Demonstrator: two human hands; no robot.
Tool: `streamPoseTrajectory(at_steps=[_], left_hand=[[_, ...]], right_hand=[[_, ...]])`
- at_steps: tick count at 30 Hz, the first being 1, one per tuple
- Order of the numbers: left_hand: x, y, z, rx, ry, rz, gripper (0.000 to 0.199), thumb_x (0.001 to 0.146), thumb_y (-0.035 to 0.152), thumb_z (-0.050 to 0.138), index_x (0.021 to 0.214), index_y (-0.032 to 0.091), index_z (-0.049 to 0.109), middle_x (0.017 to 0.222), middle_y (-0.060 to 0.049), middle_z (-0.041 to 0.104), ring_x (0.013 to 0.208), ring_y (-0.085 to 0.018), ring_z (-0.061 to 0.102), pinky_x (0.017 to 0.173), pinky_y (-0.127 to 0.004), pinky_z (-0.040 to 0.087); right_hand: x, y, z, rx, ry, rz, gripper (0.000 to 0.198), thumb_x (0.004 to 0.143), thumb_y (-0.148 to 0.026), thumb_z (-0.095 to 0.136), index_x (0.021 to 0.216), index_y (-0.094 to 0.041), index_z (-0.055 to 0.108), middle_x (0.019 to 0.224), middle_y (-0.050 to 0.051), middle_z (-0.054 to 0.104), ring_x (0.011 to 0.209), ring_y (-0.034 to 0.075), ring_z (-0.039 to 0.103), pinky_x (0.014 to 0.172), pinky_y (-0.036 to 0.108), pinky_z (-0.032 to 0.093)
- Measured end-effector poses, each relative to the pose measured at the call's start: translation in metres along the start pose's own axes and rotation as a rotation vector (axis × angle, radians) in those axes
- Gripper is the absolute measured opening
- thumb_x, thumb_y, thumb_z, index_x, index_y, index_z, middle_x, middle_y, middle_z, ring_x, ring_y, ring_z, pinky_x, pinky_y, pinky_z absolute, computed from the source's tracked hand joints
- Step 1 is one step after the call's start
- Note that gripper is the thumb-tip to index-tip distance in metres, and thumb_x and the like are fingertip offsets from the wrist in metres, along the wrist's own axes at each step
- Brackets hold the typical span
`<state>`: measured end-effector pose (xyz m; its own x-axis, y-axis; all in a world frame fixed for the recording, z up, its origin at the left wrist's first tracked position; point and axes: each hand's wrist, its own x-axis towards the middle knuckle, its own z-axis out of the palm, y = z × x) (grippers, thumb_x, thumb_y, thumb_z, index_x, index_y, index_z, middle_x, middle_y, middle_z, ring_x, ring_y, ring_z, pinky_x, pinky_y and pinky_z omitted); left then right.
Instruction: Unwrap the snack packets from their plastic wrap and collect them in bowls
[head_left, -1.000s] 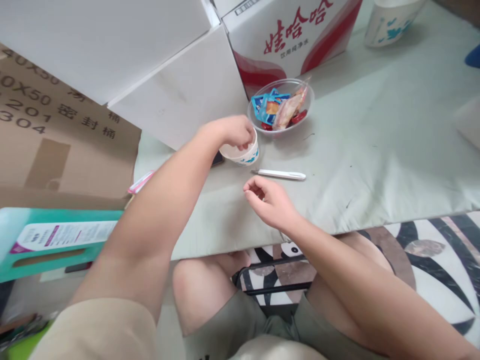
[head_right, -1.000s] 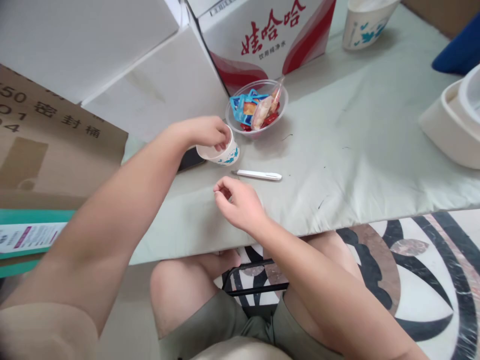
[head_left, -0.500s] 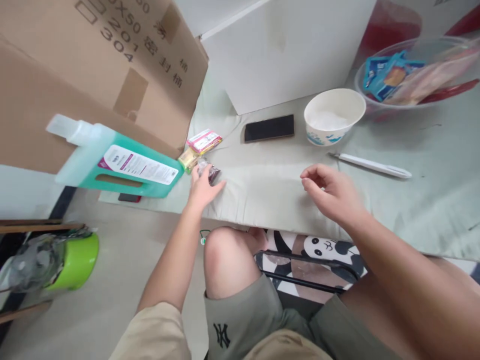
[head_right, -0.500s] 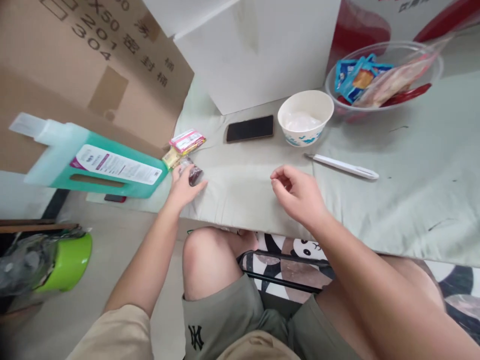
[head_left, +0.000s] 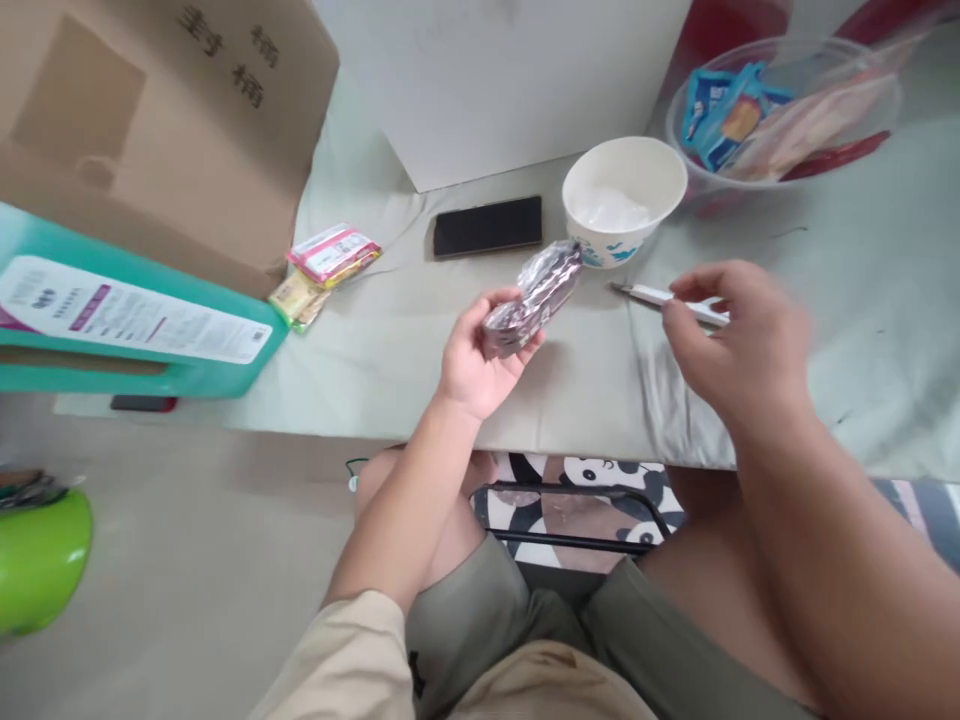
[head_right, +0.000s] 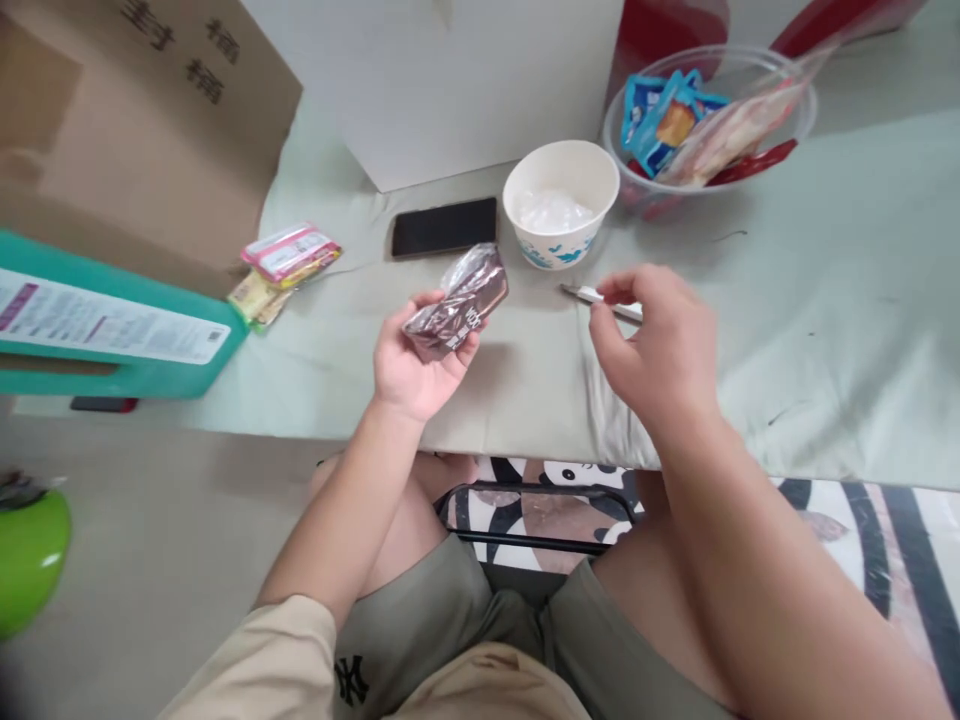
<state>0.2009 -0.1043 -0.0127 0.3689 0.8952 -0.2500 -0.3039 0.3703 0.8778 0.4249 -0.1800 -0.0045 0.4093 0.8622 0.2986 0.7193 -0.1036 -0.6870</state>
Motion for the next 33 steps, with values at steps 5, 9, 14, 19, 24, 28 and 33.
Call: streamPoseTrajectory(at_steps=[5,9,14,19,24,28,33], left_hand=[[0.012,-0.016,0.001,0.078,-0.032,-0.031,0.067,0.067,0.031,0.082,0.128,0.040,0.056,0.119,0.001,0.070,0.101,-0.019,0.071,0.082,-0.032,0.061],[0.013,-0.017,-0.001,0.028,-0.108,-0.107,0.053,0.062,0.030,0.084,0.112,0.026,0.066,0.105,-0.003,0.073,0.098,-0.020,0.071,0.088,-0.033,0.060],[0.009,-0.013,-0.009,-0.040,-0.036,-0.223,0.049,0.059,0.023,0.086,0.104,0.026,0.066,0.097,0.000,0.071,0.085,-0.018,0.070,0.074,-0.033,0.060],[0.005,-0.007,-0.015,0.147,0.001,-0.148,0.058,0.059,0.029,0.090,0.112,0.027,0.066,0.097,-0.002,0.069,0.082,-0.019,0.068,0.064,-0.028,0.056],[0.005,-0.013,-0.010,0.234,-0.007,-0.026,0.052,0.076,0.039,0.081,0.122,0.030,0.060,0.093,-0.002,0.070,0.085,-0.020,0.070,0.078,-0.034,0.059],[0.009,-0.020,-0.010,0.385,-0.106,0.152,0.073,0.071,0.037,0.086,0.136,0.033,0.052,0.116,-0.005,0.068,0.108,-0.026,0.069,0.096,-0.040,0.056],[0.013,-0.022,-0.008,0.464,-0.095,0.276,0.068,0.074,0.034,0.083,0.135,0.031,0.054,0.132,-0.008,0.061,0.122,-0.028,0.063,0.102,-0.041,0.054]], right_hand=[[0.005,0.044,-0.012,-0.283,-0.124,0.030,0.040,0.077,-0.029,0.062,0.114,-0.014,0.069,0.113,0.021,0.068,0.110,0.039,0.061,0.097,0.055,0.047],[0.007,0.055,-0.009,-0.314,-0.224,-0.005,0.022,0.080,-0.030,0.059,0.096,-0.020,0.071,0.100,0.016,0.069,0.100,0.037,0.061,0.092,0.054,0.048],[0.005,0.025,-0.011,-0.128,-0.242,0.118,0.017,0.078,-0.030,0.057,0.090,-0.023,0.067,0.077,0.006,0.065,0.072,0.024,0.058,0.071,0.040,0.046],[-0.004,-0.004,-0.002,0.430,-0.140,0.301,0.011,0.074,-0.033,0.052,0.081,-0.025,0.054,0.066,-0.001,0.059,0.059,0.017,0.052,0.060,0.033,0.041],[-0.015,-0.022,0.022,0.813,-0.505,0.373,0.021,0.080,-0.041,0.055,0.091,-0.026,0.046,0.086,0.005,0.074,0.079,0.024,0.071,0.070,0.040,0.055],[-0.020,-0.026,0.032,0.912,-0.590,0.366,0.022,0.087,-0.044,0.058,0.094,-0.025,0.048,0.105,0.008,0.076,0.096,0.025,0.073,0.091,0.047,0.056],[-0.020,-0.020,0.030,0.786,-0.525,0.287,0.017,0.089,-0.041,0.055,0.090,-0.025,0.052,0.082,0.002,0.069,0.070,0.018,0.063,0.069,0.034,0.052]])
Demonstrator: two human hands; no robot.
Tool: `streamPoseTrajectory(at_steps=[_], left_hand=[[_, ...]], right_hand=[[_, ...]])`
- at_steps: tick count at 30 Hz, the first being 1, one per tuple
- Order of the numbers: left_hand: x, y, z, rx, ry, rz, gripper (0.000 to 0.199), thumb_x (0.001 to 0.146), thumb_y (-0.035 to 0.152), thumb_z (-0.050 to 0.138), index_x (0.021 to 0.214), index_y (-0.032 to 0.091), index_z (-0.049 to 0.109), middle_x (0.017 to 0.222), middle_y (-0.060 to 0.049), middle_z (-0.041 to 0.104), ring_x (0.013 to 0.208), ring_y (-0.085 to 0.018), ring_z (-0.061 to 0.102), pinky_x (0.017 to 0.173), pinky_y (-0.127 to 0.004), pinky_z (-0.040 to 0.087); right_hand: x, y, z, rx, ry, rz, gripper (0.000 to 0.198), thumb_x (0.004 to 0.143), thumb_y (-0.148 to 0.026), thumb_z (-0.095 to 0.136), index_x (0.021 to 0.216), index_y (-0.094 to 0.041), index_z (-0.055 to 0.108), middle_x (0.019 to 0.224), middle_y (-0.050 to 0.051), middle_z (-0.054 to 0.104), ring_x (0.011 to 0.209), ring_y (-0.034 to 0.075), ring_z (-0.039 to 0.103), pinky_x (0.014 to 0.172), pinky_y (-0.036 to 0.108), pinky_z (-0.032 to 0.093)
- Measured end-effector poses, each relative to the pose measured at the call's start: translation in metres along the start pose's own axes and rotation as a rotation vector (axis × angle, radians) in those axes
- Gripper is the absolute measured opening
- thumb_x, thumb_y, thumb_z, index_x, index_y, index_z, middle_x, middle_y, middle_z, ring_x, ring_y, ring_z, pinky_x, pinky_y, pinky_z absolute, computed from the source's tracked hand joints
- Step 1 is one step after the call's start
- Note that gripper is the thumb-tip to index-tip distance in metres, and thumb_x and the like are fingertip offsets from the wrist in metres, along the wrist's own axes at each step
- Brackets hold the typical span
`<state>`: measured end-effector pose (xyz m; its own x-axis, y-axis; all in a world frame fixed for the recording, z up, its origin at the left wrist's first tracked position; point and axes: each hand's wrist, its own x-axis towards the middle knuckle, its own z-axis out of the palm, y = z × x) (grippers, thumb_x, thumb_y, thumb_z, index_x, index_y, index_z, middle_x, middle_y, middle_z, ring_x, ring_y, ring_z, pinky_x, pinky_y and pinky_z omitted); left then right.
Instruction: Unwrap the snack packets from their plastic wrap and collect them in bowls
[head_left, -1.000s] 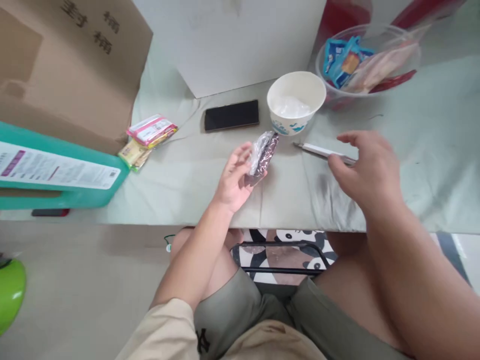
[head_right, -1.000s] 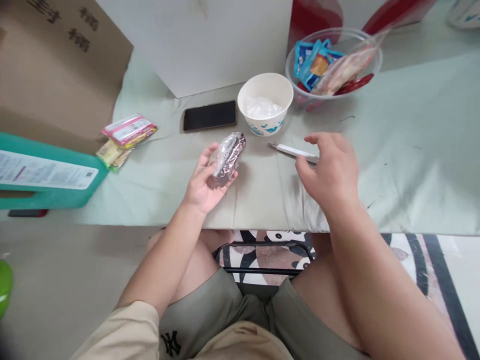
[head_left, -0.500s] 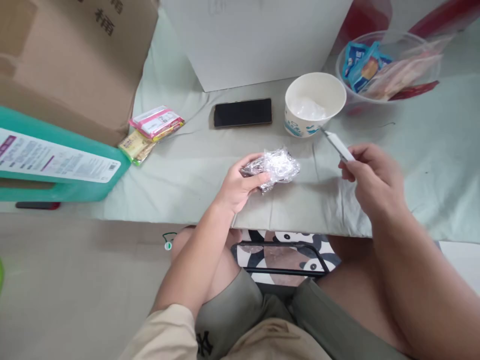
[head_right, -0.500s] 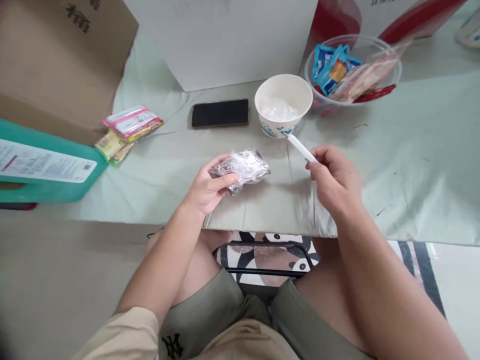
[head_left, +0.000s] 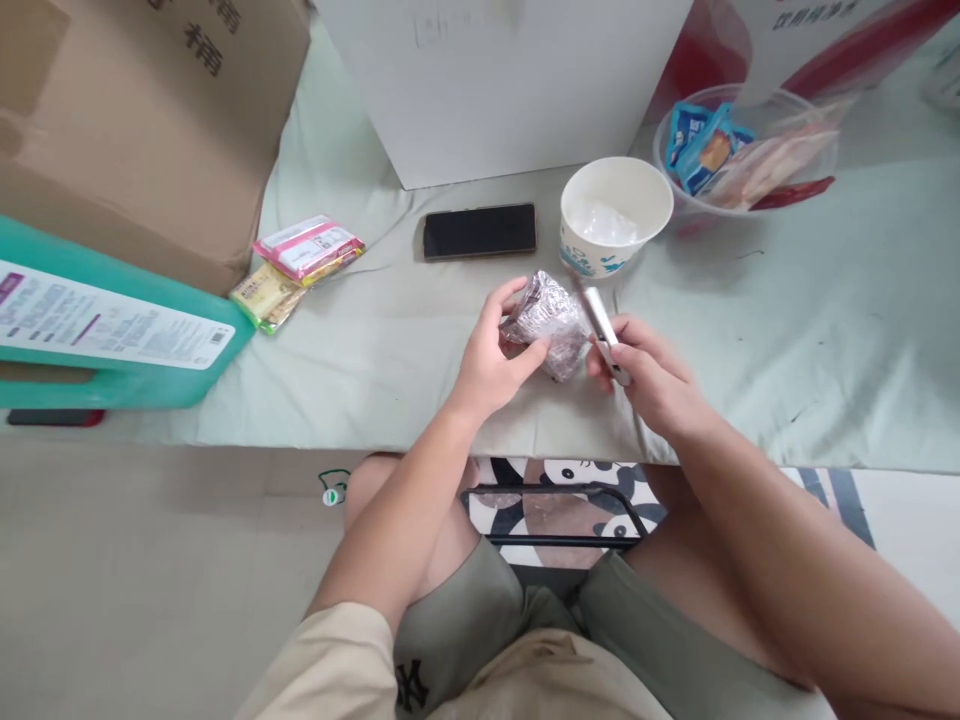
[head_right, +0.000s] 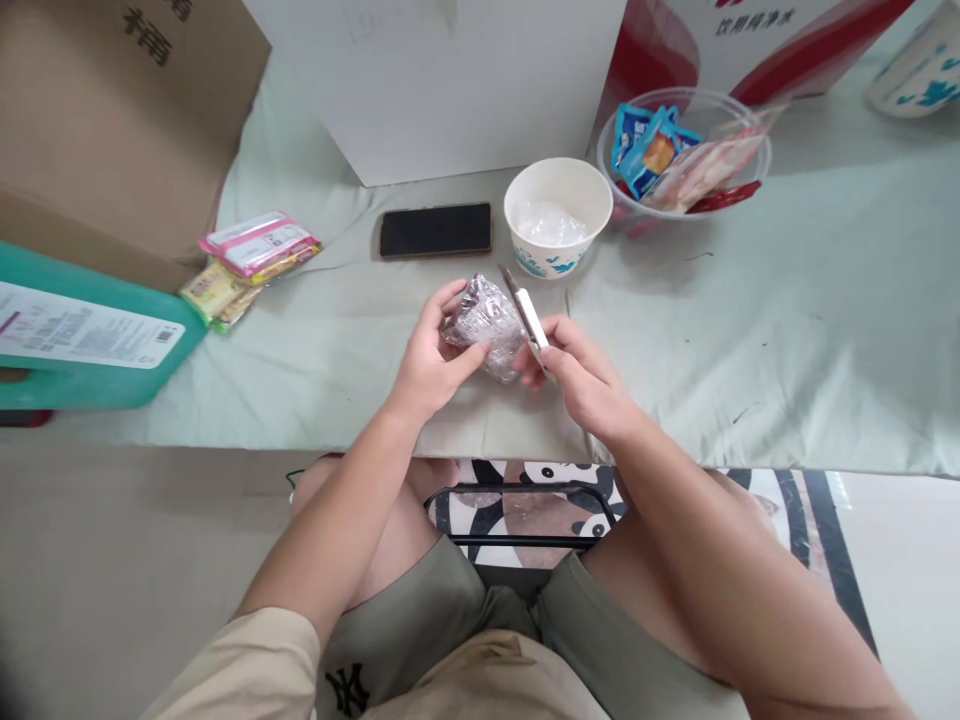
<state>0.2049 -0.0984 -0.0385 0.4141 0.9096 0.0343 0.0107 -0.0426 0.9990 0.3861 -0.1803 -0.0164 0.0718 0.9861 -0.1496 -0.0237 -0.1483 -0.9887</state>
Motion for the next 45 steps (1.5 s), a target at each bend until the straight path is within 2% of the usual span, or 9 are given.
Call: streamPoseTrajectory(at_steps=[4,17,22,28,33,37,39,42,45], left_hand=[[0.002,0.004,0.003,-0.033,0.059,0.013,0.055,0.075,0.042,0.081,0.124,0.026,0.061,0.128,-0.009,0.066,0.119,-0.028,0.065,0.099,-0.039,0.055],[0.010,0.002,-0.012,-0.077,0.340,0.044,0.063,0.073,0.062,0.079,0.123,0.030,0.059,0.129,-0.008,0.065,0.120,-0.026,0.066,0.095,-0.036,0.057],[0.015,0.003,-0.030,-0.155,0.412,-0.077,0.049,0.073,0.054,0.078,0.111,0.029,0.057,0.115,-0.004,0.069,0.104,-0.020,0.070,0.083,-0.032,0.059],[0.004,0.006,-0.015,0.039,0.190,-0.269,0.036,0.072,0.033,0.078,0.102,0.022,0.062,0.106,-0.006,0.069,0.097,-0.021,0.069,0.085,-0.036,0.058],[-0.002,0.013,-0.017,0.494,0.091,0.077,0.035,0.076,0.022,0.071,0.110,0.023,0.066,0.126,-0.010,0.064,0.121,-0.026,0.061,0.103,-0.042,0.052],[-0.001,0.014,-0.018,0.611,-0.204,0.253,0.037,0.079,0.017,0.068,0.116,0.023,0.065,0.131,-0.009,0.065,0.126,-0.026,0.059,0.111,-0.043,0.046],[-0.001,0.013,-0.014,0.644,-0.239,0.245,0.028,0.082,0.021,0.069,0.111,0.022,0.067,0.125,-0.009,0.067,0.119,-0.025,0.063,0.107,-0.042,0.049],[-0.001,0.012,-0.009,0.705,-0.209,0.236,0.020,0.084,0.028,0.074,0.101,0.021,0.069,0.115,-0.008,0.067,0.108,-0.023,0.064,0.099,-0.039,0.052],[0.001,0.012,-0.008,0.729,-0.218,0.255,0.017,0.083,0.030,0.077,0.094,0.021,0.070,0.117,-0.008,0.067,0.112,-0.023,0.062,0.102,-0.039,0.050]], right_hand=[[-0.002,-0.001,-0.004,-0.202,0.047,-0.028,0.019,0.092,-0.040,0.053,0.086,-0.022,0.058,0.064,-0.003,0.052,0.056,0.013,0.045,0.056,0.028,0.038],[-0.003,-0.011,-0.015,-0.414,0.001,0.113,0.037,0.089,-0.048,0.052,0.069,-0.020,0.065,0.060,0.000,0.054,0.052,0.012,0.041,0.050,0.028,0.031],[-0.003,-0.012,-0.030,-0.628,0.100,0.019,0.026,0.086,-0.039,0.055,0.077,-0.022,0.072,0.058,0.000,0.056,0.053,0.016,0.048,0.054,0.030,0.036],[0.001,-0.003,-0.060,-0.905,0.325,-0.141,0.027,0.086,-0.034,0.056,0.096,-0.022,0.077,0.088,0.009,0.068,0.080,0.025,0.063,0.073,0.038,0.047],[0.004,0.009,-0.077,-1.066,0.385,-0.073,0.027,0.088,-0.035,0.056,0.099,-0.021,0.077,0.094,0.012,0.066,0.085,0.029,0.063,0.077,0.043,0.048],[0.003,0.005,-0.064,-1.151,0.500,-0.135,0.033,0.090,-0.032,0.055,0.112,-0.016,0.074,0.105,0.018,0.066,0.101,0.036,0.062,0.087,0.049,0.047],[0.000,0.001,-0.045,-1.104,0.404,-0.245,0.036,0.092,-0.036,0.055,0.118,-0.016,0.070,0.106,0.018,0.066,0.102,0.035,0.063,0.088,0.048,0.048],[-0.005,0.001,-0.013,-1.036,0.084,-0.413,0.043,0.091,-0.038,0.061,0.130,-0.020,0.063,0.121,0.015,0.065,0.110,0.033,0.062,0.092,0.046,0.049],[-0.004,0.007,0.000,-0.983,-0.021,-0.446,0.033,0.092,-0.031,0.060,0.123,-0.022,0.065,0.126,0.013,0.064,0.110,0.030,0.063,0.092,0.045,0.051]])
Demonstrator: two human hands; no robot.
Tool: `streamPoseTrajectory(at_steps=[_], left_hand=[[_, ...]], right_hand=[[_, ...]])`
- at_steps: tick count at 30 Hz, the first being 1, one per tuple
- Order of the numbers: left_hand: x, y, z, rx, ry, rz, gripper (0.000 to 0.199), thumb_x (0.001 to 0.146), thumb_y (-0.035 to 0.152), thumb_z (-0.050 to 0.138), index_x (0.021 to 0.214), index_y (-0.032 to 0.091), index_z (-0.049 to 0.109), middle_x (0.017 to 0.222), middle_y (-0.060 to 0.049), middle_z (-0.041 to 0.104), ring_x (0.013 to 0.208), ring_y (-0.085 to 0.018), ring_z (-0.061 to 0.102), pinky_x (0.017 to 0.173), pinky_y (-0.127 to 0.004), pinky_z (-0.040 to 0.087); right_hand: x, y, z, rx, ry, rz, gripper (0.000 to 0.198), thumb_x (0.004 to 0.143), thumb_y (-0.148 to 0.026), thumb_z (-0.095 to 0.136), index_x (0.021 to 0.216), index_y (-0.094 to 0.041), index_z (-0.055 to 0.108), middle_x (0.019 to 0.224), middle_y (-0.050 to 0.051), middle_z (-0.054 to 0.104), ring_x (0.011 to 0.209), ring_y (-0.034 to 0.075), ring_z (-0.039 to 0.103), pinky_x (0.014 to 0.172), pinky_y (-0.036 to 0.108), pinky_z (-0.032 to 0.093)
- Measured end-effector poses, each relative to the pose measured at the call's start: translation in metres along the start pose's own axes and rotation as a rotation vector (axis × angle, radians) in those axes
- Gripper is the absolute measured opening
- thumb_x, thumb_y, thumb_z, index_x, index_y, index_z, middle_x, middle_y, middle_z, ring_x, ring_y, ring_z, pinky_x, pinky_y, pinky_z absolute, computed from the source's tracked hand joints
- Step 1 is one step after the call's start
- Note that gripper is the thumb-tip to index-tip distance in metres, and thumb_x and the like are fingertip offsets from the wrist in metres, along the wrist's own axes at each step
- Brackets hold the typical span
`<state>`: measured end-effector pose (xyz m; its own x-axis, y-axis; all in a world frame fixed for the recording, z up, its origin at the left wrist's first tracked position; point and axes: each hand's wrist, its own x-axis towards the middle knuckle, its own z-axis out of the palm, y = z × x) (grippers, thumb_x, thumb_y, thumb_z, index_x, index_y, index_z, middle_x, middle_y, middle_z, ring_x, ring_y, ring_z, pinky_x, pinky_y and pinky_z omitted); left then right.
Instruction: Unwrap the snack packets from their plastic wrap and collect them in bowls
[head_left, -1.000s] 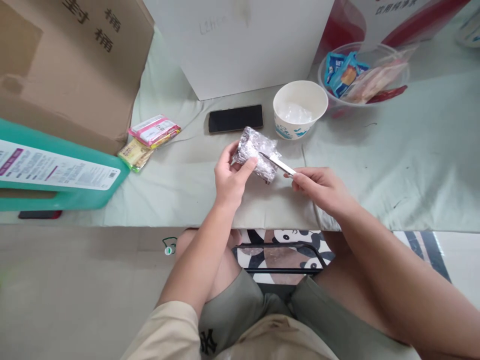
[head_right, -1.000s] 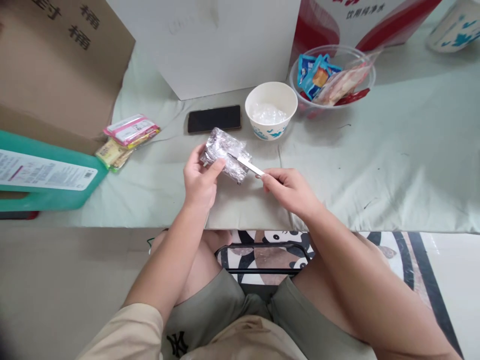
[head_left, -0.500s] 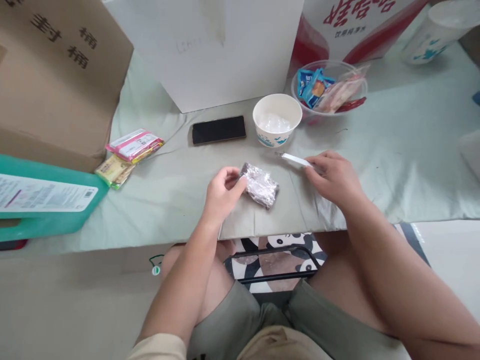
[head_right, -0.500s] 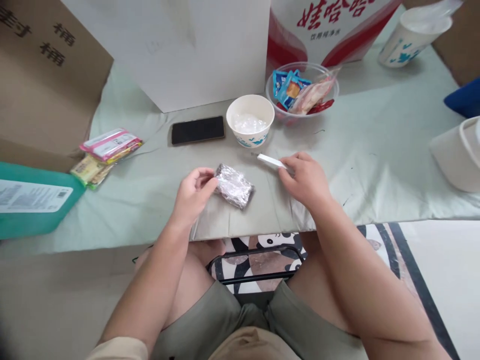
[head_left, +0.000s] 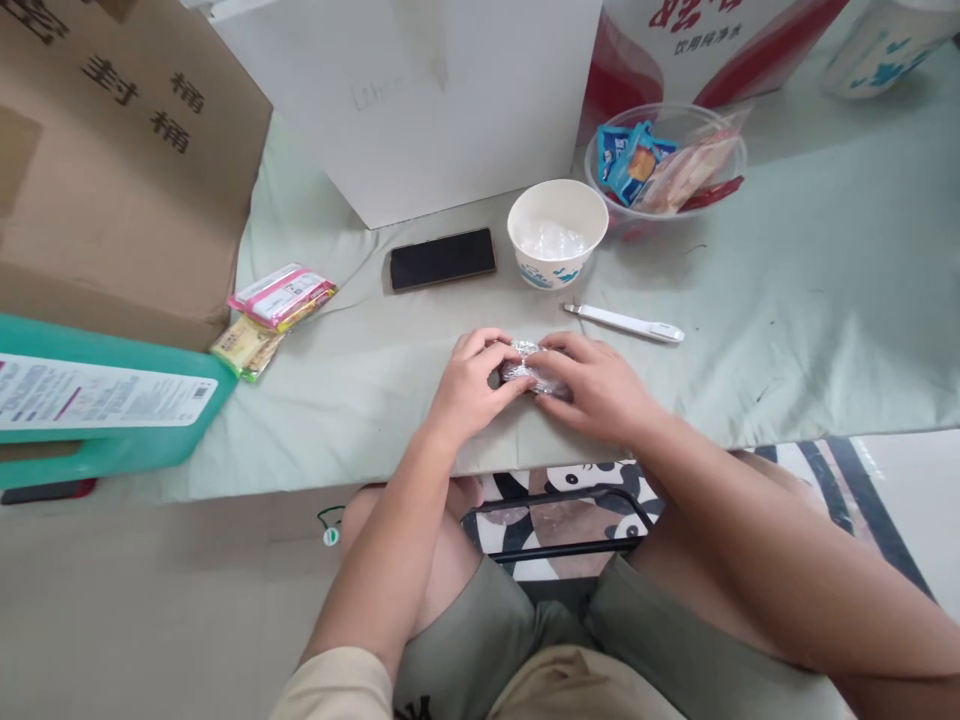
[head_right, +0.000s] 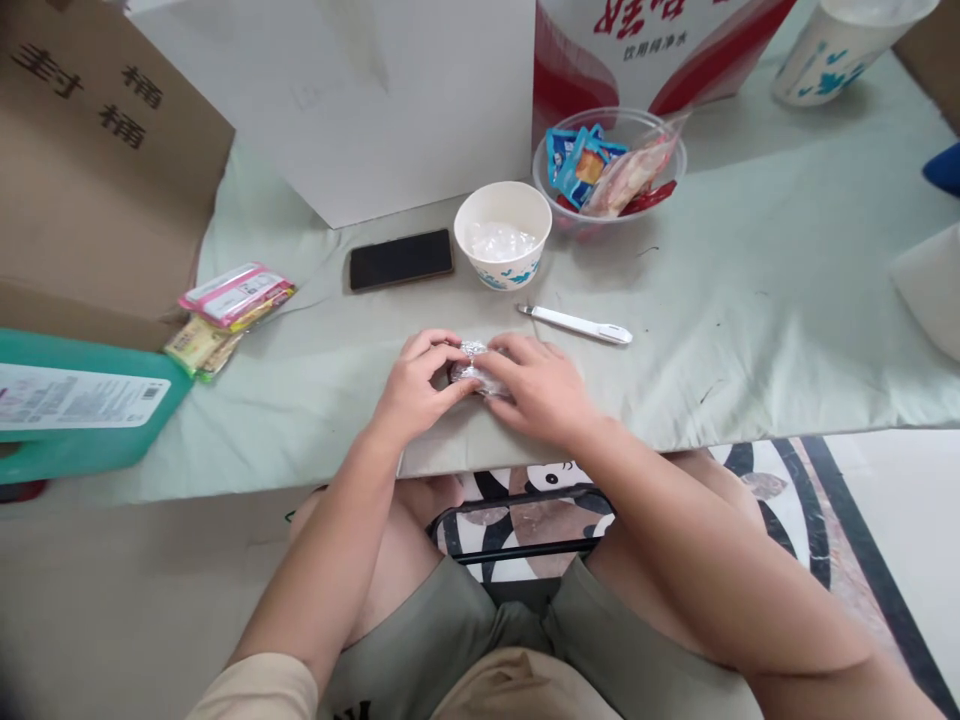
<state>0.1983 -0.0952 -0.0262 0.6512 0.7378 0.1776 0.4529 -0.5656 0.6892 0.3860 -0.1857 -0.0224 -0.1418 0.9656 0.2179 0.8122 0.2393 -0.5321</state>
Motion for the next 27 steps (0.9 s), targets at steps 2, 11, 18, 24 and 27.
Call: streamPoseTrajectory(at_steps=[2,11,18,24,27], left_hand=[[0.001,-0.001,-0.002,-0.026,-0.043,0.011,0.018,0.082,0.032,0.079,0.093,0.021,0.070,0.123,-0.008,0.067,0.117,-0.024,0.061,0.105,-0.040,0.048],[0.008,-0.009,-0.012,-0.137,-0.150,-0.069,0.020,0.076,0.027,0.082,0.091,0.021,0.070,0.117,-0.006,0.072,0.113,-0.025,0.063,0.105,-0.043,0.046],[0.004,-0.009,-0.018,-0.060,-0.092,-0.072,0.035,0.078,0.018,0.067,0.113,0.021,0.065,0.108,-0.005,0.064,0.106,-0.023,0.059,0.101,-0.041,0.046],[0.007,-0.002,-0.011,-0.076,-0.021,-0.148,0.029,0.074,0.033,0.076,0.100,0.023,0.071,0.101,-0.004,0.057,0.103,-0.024,0.058,0.100,-0.042,0.047],[0.010,-0.005,-0.015,-0.321,0.117,-0.128,0.007,0.078,0.026,0.068,0.079,0.020,0.065,0.098,-0.004,0.060,0.094,-0.018,0.060,0.090,-0.034,0.049]], right_hand=[[0.000,0.005,0.001,0.087,0.006,-0.002,0.018,0.093,-0.031,0.058,0.105,-0.021,0.068,0.120,0.013,0.066,0.103,0.027,0.066,0.088,0.041,0.053],[-0.007,0.015,-0.015,0.248,0.092,0.002,0.009,0.092,-0.027,0.058,0.085,-0.021,0.059,0.112,0.011,0.070,0.100,0.025,0.067,0.087,0.039,0.052],[-0.006,0.019,-0.019,0.186,0.243,0.340,0.031,0.074,-0.015,0.052,0.103,-0.022,0.059,0.085,0.003,0.064,0.075,0.022,0.059,0.070,0.034,0.046],[-0.005,0.021,-0.015,0.147,0.149,0.288,0.034,0.073,-0.013,0.048,0.098,-0.022,0.069,0.079,0.004,0.057,0.075,0.022,0.056,0.073,0.036,0.044],[-0.005,0.020,-0.016,0.143,0.178,0.319,0.024,0.073,-0.013,0.049,0.087,-0.022,0.067,0.080,0.004,0.058,0.075,0.022,0.056,0.073,0.036,0.043]])
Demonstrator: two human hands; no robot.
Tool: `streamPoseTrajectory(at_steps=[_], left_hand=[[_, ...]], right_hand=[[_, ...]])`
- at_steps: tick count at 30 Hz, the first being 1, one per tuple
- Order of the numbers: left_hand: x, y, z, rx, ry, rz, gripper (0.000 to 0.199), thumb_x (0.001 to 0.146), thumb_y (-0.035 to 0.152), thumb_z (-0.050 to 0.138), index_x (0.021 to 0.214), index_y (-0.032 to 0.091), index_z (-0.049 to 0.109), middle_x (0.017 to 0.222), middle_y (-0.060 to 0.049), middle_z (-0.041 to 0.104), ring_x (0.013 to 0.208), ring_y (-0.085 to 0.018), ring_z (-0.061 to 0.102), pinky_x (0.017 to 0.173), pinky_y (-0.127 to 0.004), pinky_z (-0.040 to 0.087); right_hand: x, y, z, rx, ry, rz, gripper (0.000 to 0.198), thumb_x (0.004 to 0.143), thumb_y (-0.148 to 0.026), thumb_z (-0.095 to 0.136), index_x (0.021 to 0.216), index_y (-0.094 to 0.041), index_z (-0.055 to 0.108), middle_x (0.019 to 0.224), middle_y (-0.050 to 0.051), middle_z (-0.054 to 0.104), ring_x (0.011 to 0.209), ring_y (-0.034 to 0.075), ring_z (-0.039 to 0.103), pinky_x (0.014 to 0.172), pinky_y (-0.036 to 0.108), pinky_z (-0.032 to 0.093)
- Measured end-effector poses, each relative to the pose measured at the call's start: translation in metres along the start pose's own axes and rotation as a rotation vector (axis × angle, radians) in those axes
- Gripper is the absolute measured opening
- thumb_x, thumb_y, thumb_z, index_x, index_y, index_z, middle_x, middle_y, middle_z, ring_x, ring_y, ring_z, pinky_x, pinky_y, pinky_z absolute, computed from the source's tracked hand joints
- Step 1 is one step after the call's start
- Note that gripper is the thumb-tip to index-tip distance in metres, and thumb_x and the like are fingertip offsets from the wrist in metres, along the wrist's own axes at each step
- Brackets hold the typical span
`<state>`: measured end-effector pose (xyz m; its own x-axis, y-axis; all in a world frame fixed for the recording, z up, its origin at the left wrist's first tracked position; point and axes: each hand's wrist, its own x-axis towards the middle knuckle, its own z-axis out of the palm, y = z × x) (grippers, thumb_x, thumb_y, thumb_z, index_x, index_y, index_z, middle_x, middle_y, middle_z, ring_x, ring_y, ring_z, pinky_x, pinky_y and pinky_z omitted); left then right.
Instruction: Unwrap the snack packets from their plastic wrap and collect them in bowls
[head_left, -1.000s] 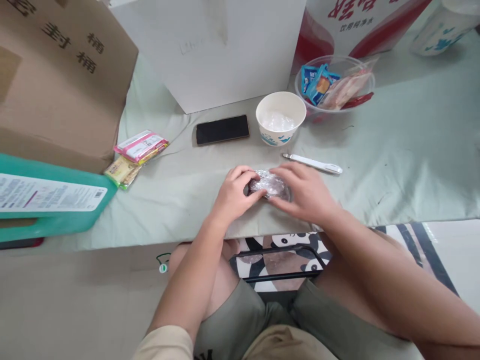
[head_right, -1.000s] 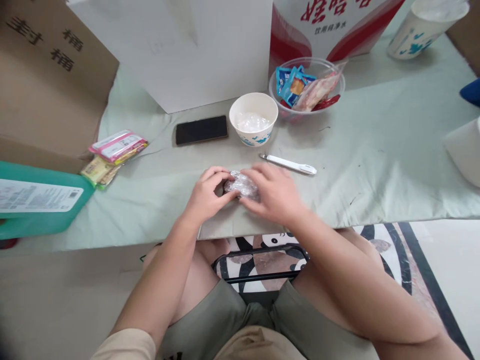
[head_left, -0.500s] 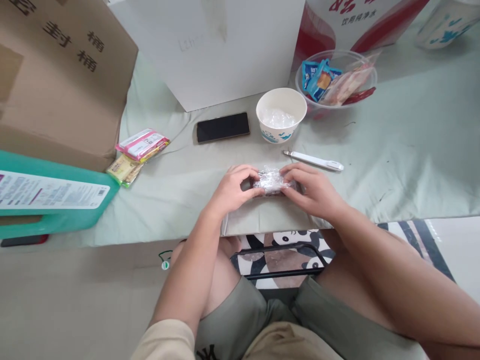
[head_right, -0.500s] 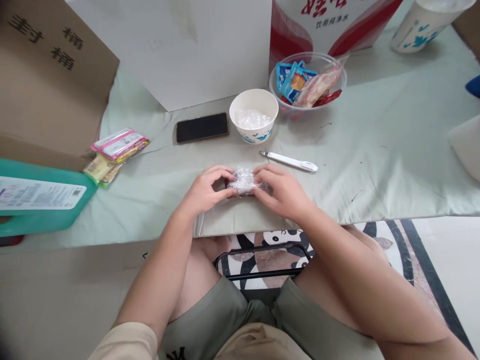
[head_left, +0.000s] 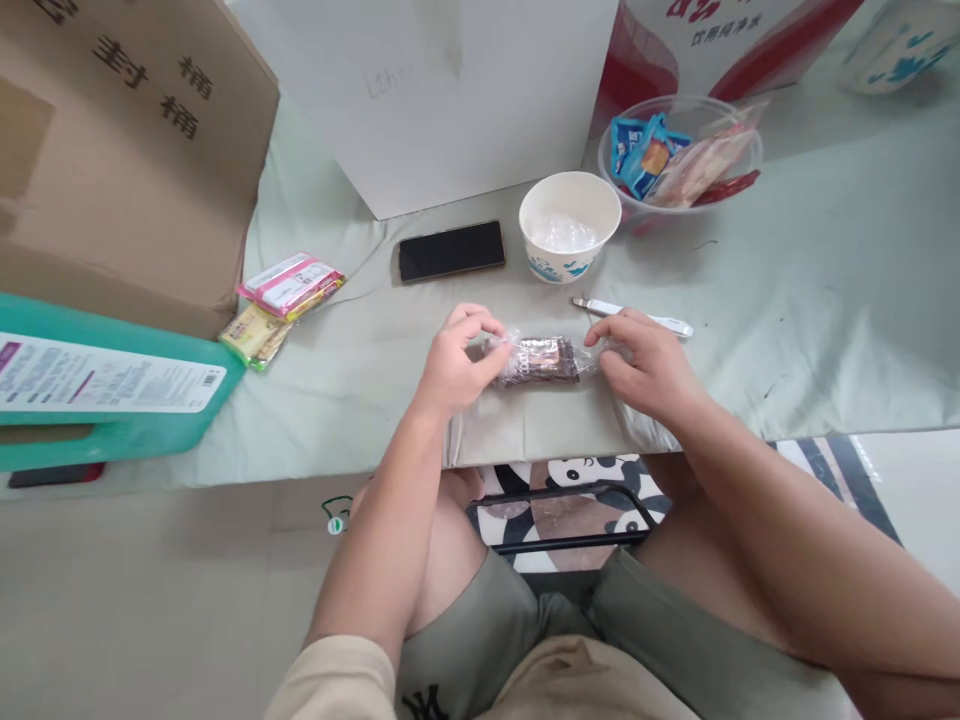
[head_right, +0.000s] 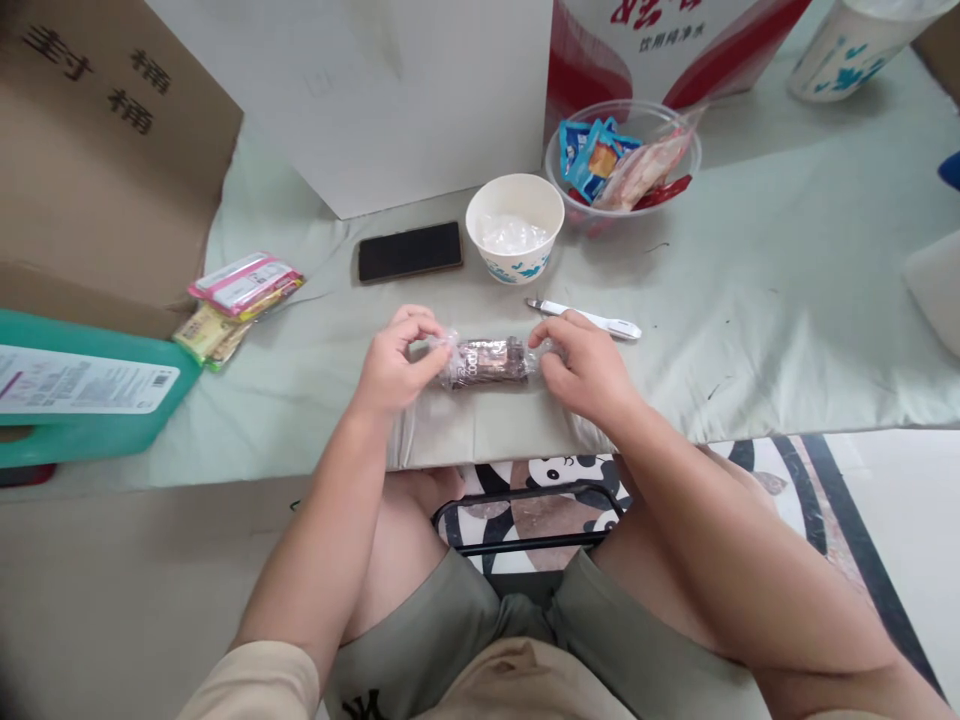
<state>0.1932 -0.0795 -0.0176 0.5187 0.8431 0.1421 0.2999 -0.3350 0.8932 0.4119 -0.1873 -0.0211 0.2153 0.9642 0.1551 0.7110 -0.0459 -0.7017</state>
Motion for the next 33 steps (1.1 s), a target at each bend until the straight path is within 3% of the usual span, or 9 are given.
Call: streamPoseTrajectory(at_steps=[4,8,11,13,18,20,24,29,33], left_hand=[[0.000,-0.003,-0.014,-0.288,0.125,-0.161,0.010,0.075,0.023,0.066,0.073,0.020,0.057,0.083,-0.002,0.066,0.079,-0.015,0.061,0.076,-0.028,0.048],[-0.003,-0.006,-0.026,-0.463,0.358,-0.269,0.017,0.062,0.010,0.059,0.072,0.021,0.051,0.063,0.003,0.058,0.067,-0.013,0.060,0.073,-0.026,0.048],[-0.005,-0.007,-0.031,-0.473,0.417,-0.302,0.019,0.055,0.010,0.051,0.071,0.021,0.053,0.060,0.002,0.056,0.065,-0.014,0.058,0.068,-0.026,0.046],[-0.008,-0.006,-0.033,-0.387,0.381,-0.295,0.013,0.061,0.015,0.051,0.071,0.020,0.056,0.065,0.000,0.059,0.067,-0.015,0.058,0.066,-0.027,0.045],[-0.018,0.004,-0.035,0.071,0.156,-0.120,0.016,0.072,0.025,0.062,0.088,0.020,0.063,0.079,-0.001,0.062,0.080,-0.017,0.060,0.081,-0.032,0.049],[-0.024,0.011,-0.036,0.213,0.116,-0.010,0.021,0.072,0.021,0.063,0.093,0.021,0.063,0.081,0.000,0.063,0.083,-0.018,0.061,0.086,-0.034,0.050],[-0.041,0.025,-0.042,0.388,0.145,0.163,0.009,0.077,0.019,0.060,0.085,0.022,0.062,0.074,0.001,0.062,0.075,-0.017,0.062,0.086,-0.037,0.052],[-0.064,0.035,-0.051,0.582,0.134,0.389,0.010,0.079,0.013,0.060,0.082,0.023,0.062,0.069,0.002,0.065,0.066,-0.015,0.061,0.077,-0.034,0.052],[-0.079,0.035,-0.058,0.703,0.026,0.405,0.013,0.082,0.013,0.058,0.088,0.022,0.065,0.070,0.002,0.066,0.066,-0.016,0.063,0.071,-0.033,0.048]], right_hand=[[0.001,0.002,-0.004,-0.008,0.064,0.022,0.012,0.072,-0.015,0.050,0.075,-0.023,0.058,0.078,0.004,0.060,0.076,0.023,0.057,0.073,0.036,0.043],[0.002,0.013,-0.011,-0.021,0.104,0.082,0.009,0.070,-0.016,0.051,0.073,-0.023,0.055,0.075,0.003,0.060,0.071,0.021,0.055,0.067,0.034,0.041],[0.002,0.019,-0.017,-0.041,0.151,0.117,0.010,0.068,-0.015,0.050,0.071,-0.024,0.054,0.077,0.004,0.060,0.071,0.021,0.054,0.066,0.034,0.042],[0.000,0.017,-0.019,-0.044,0.211,0.076,0.013,0.069,-0.014,0.049,0.074,-0.024,0.057,0.084,0.005,0.062,0.077,0.023,0.057,0.071,0.037,0.045],[-0.004,0.000,-0.018,-0.065,0.133,-0.205,0.037,0.079,-0.024,0.058,0.116,-0.023,0.061,0.120,0.013,0.065,0.115,0.033,0.059,0.099,0.050,0.045],[-0.003,-0.003,-0.015,-0.123,0.047,-0.228,0.044,0.081,-0.027,0.061,0.124,-0.023,0.059,0.114,0.012,0.069,0.114,0.034,0.060,0.103,0.054,0.041],[-0.003,-0.006,-0.017,-0.185,-0.045,-0.280,0.016,0.086,-0.022,0.055,0.096,-0.026,0.067,0.078,0.005,0.067,0.087,0.028,0.064,0.097,0.051,0.043],[-0.015,-0.021,-0.031,-0.231,-0.061,-0.431,0.012,0.085,-0.020,0.056,0.077,-0.026,0.063,0.097,0.006,0.073,0.099,0.029,0.065,0.100,0.050,0.040],[-0.027,-0.025,-0.032,-0.332,-0.246,-0.452,0.014,0.083,-0.019,0.052,0.078,-0.025,0.064,0.076,0.004,0.071,0.076,0.023,0.064,0.081,0.041,0.043]])
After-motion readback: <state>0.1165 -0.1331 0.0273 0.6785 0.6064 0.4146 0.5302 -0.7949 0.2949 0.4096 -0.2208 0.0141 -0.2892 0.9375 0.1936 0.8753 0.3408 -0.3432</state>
